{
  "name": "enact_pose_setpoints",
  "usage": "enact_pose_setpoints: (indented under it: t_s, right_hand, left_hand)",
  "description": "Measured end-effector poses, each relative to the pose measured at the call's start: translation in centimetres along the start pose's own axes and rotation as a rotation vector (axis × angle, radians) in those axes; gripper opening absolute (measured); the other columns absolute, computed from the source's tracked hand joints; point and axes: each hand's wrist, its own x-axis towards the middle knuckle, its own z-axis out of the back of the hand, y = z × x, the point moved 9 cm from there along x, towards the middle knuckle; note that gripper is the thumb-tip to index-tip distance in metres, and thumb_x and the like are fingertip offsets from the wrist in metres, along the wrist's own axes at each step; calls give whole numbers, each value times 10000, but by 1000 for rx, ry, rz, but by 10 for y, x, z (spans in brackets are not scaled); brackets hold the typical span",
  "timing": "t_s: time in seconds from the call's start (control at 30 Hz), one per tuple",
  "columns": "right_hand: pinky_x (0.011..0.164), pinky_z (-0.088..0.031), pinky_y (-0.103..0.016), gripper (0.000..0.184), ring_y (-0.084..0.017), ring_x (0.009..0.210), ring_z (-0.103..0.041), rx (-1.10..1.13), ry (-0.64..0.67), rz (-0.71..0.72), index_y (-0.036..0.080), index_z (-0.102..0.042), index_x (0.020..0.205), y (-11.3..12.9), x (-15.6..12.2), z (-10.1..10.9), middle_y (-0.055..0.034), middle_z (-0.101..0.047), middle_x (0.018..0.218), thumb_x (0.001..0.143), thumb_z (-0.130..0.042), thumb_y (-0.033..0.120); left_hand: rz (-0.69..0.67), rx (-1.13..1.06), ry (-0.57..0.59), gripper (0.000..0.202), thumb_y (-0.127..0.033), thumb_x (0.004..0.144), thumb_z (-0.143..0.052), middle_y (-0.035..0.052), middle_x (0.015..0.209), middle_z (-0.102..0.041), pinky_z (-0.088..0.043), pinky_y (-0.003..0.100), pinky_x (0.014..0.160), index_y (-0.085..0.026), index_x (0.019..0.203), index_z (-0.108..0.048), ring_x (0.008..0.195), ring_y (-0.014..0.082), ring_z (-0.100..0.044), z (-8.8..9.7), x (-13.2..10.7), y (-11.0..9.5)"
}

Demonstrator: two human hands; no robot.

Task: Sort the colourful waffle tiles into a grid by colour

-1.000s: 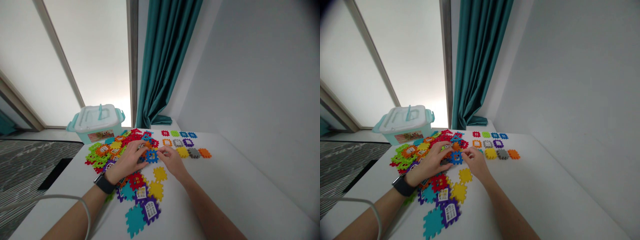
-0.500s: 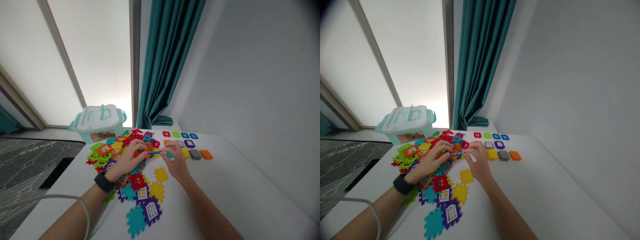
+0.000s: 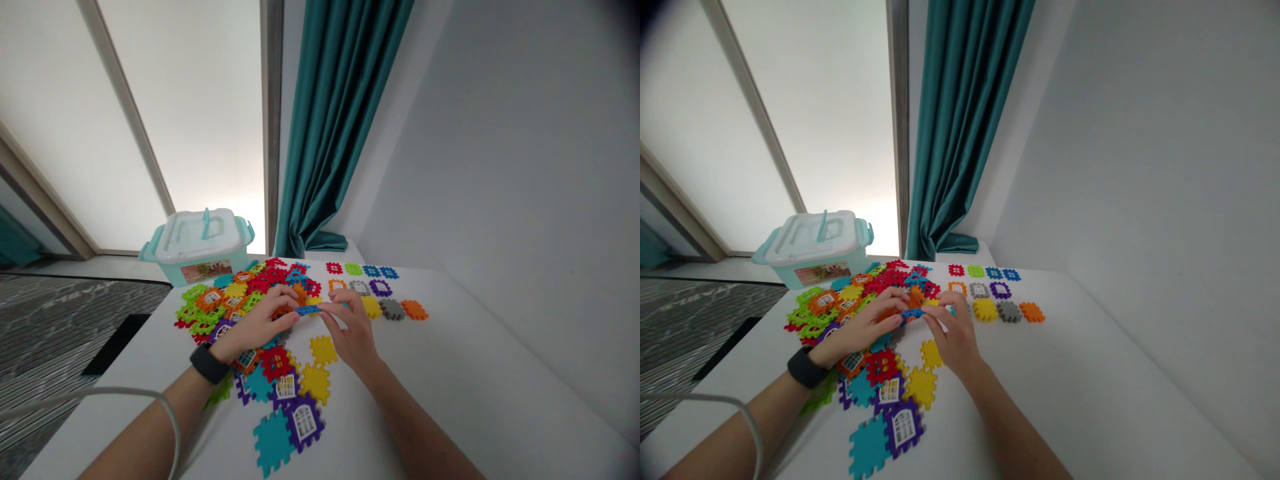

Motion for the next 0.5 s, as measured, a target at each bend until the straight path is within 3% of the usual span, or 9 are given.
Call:
enact_pose_setpoints:
  t_s: [0.17, 0.33, 0.5]
  right_hand:
    - [913, -553, -426, 169, -231, 1035, -616, -13, 32, -10, 273, -693, 1037, -3, 2, -2, -64, -570, 1037, 953, -599, 160]
    - [966, -540, -460, 170, -263, 1150, -584, -61, 123, -58, 256, -666, 1066, -12, 1, -13, -104, -569, 1173, 946, -575, 177]
    - [1078, -474, -533, 406, -303, 1279, -518, -76, 257, -98, 252, -554, 1298, -16, -3, -25, -135, -524, 1314, 900, -633, 233]
  left_hand:
    - [-12, 53, -71, 198, -392, 984, -566, 91, 1212, -577, -486, 463, 1068, -232, 1078, -636, 1177, 243, -590, 6, 0, 3]
    - [-126, 389, -241, 367, -402, 868, -719, 128, 1262, -557, -488, 509, 1027, -214, 1171, -631, 1193, 304, -556, 20, -5, 2]
    - [-248, 626, -267, 444, -412, 841, -747, 147, 1250, -574, -480, 543, 995, -210, 1225, -648, 1166, 335, -557, 19, -10, -6]
